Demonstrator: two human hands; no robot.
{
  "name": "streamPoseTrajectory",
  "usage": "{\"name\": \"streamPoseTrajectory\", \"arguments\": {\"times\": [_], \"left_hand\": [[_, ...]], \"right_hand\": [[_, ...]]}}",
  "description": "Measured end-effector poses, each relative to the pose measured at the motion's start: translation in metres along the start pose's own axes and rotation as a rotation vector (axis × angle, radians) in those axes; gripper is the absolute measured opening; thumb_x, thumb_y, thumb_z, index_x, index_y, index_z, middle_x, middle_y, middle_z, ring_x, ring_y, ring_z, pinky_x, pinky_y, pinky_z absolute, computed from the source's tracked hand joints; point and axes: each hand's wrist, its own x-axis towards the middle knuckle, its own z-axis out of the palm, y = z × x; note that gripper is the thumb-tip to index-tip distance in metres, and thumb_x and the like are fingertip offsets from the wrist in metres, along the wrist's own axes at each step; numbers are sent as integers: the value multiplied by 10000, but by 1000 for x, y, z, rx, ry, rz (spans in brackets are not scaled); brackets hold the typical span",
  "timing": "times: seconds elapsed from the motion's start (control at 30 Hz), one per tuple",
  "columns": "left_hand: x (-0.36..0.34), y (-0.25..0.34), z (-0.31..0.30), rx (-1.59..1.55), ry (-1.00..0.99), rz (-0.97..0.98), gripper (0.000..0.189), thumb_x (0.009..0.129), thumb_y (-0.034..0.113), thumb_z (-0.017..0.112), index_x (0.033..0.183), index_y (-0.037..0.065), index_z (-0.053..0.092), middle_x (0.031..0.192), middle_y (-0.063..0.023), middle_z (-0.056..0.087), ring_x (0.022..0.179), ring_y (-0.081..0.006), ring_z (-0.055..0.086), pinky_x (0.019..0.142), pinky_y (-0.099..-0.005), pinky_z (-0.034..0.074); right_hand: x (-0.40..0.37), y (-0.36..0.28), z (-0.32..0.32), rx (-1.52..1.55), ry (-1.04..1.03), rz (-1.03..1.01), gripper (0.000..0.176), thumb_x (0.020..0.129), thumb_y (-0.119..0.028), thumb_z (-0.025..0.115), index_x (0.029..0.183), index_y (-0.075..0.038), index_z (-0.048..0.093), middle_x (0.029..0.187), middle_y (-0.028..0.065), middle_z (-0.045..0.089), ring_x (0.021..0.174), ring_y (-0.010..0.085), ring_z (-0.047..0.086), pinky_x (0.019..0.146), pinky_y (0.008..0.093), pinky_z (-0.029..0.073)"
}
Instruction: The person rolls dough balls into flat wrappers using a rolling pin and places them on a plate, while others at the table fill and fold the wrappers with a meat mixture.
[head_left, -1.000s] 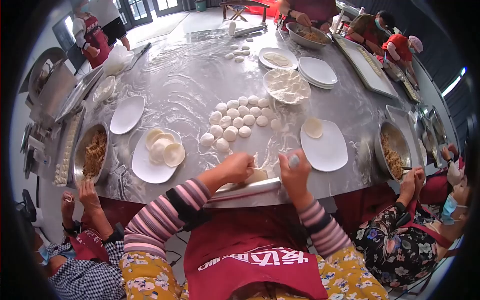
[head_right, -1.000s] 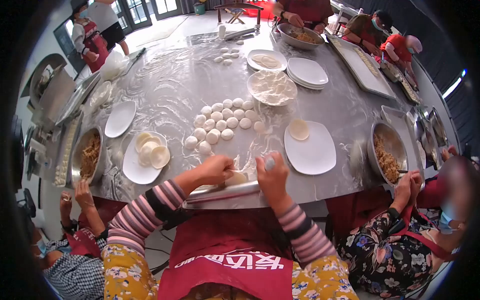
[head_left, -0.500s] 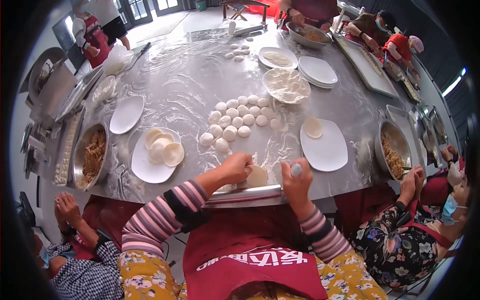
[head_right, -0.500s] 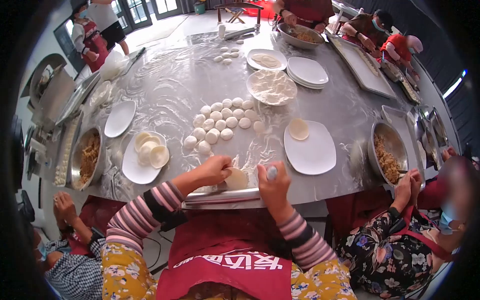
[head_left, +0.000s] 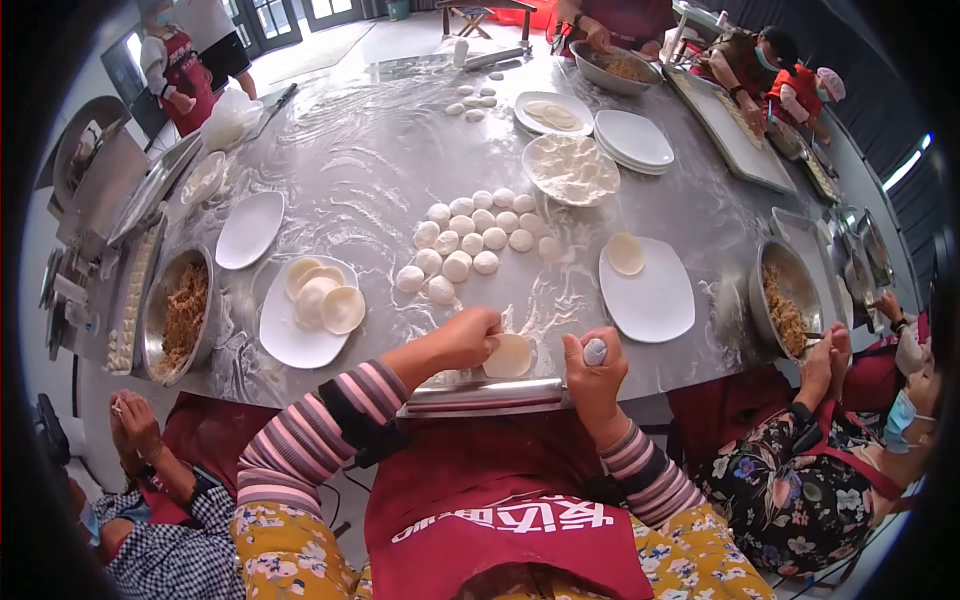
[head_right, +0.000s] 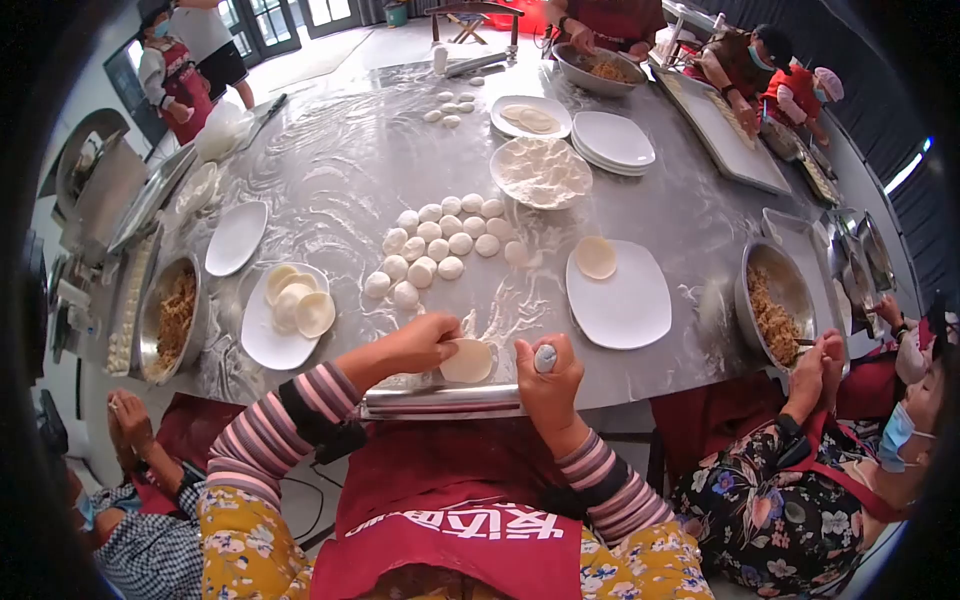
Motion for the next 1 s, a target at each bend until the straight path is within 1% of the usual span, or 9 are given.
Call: {"name": "streamPoseTrajectory", "arguments": {"times": [0.17,0.27,0.4,0.5,0.6,0.73,0.87,0.97,1.0], "left_hand": [[13,-3,11,55,9,79,128,806,90,551,855,-26,577,725,-164,609,679,-236,578,624,-356,449],[19,0,12,45,80,-5,111,798,72,551,855,-17,583,746,-170,621,702,-269,601,642,-363,460],[5,-11,6,12,43,20,88,781,47,554,839,-13,583,739,-166,616,692,-269,597,634,-354,457],[-4,-14,3,-6,12,68,98,802,86,564,827,-6,584,755,-172,619,697,-269,599,630,-360,457],[-1,1,3,79,-31,85,155,827,144,573,813,-10,579,736,-169,617,666,-256,583,622,-358,454],[10,-14,2,152,36,-34,200,837,182,582,779,-10,580,669,-168,588,589,-222,521,600,-348,444],[7,-7,6,215,29,42,203,838,205,594,792,8,572,688,-144,585,631,-180,530,601,-338,442],[36,17,11,140,7,62,176,844,194,589,896,27,569,755,-133,596,681,-172,545,630,-325,445],[57,25,13,-63,-53,88,175,849,179,578,935,27,559,798,-135,600,717,-187,556,664,-314,444]], "right_hand": [[38,13,41,9,35,-64,234,713,-47,711,769,-42,483,633,161,535,538,369,536,484,399,422],[44,12,47,73,-14,-5,240,712,-41,710,775,-43,479,634,155,534,534,362,529,485,401,420],[7,7,5,-24,15,-112,243,717,-46,708,777,-44,472,621,151,521,533,360,525,480,396,417],[-9,4,-5,131,-53,90,250,721,-51,709,790,-43,469,601,143,503,522,357,514,467,395,405],[25,11,29,-41,49,-89,249,729,-67,704,810,-43,470,583,169,493,518,377,515,457,410,390],[42,18,52,66,32,-102,247,726,-68,701,814,-46,471,588,176,506,547,398,537,458,433,393],[3,14,1,96,-48,-134,280,704,-67,723,835,-60,476,635,109,515,517,335,541,443,379,417],[-22,12,-22,95,-101,-135,306,690,-67,743,836,-62,475,642,105,526,509,304,546,444,349,422],[-23,7,-28,184,-140,-84,303,690,-61,744,833,-60,477,644,108,531,511,301,549,448,347,425]]}}
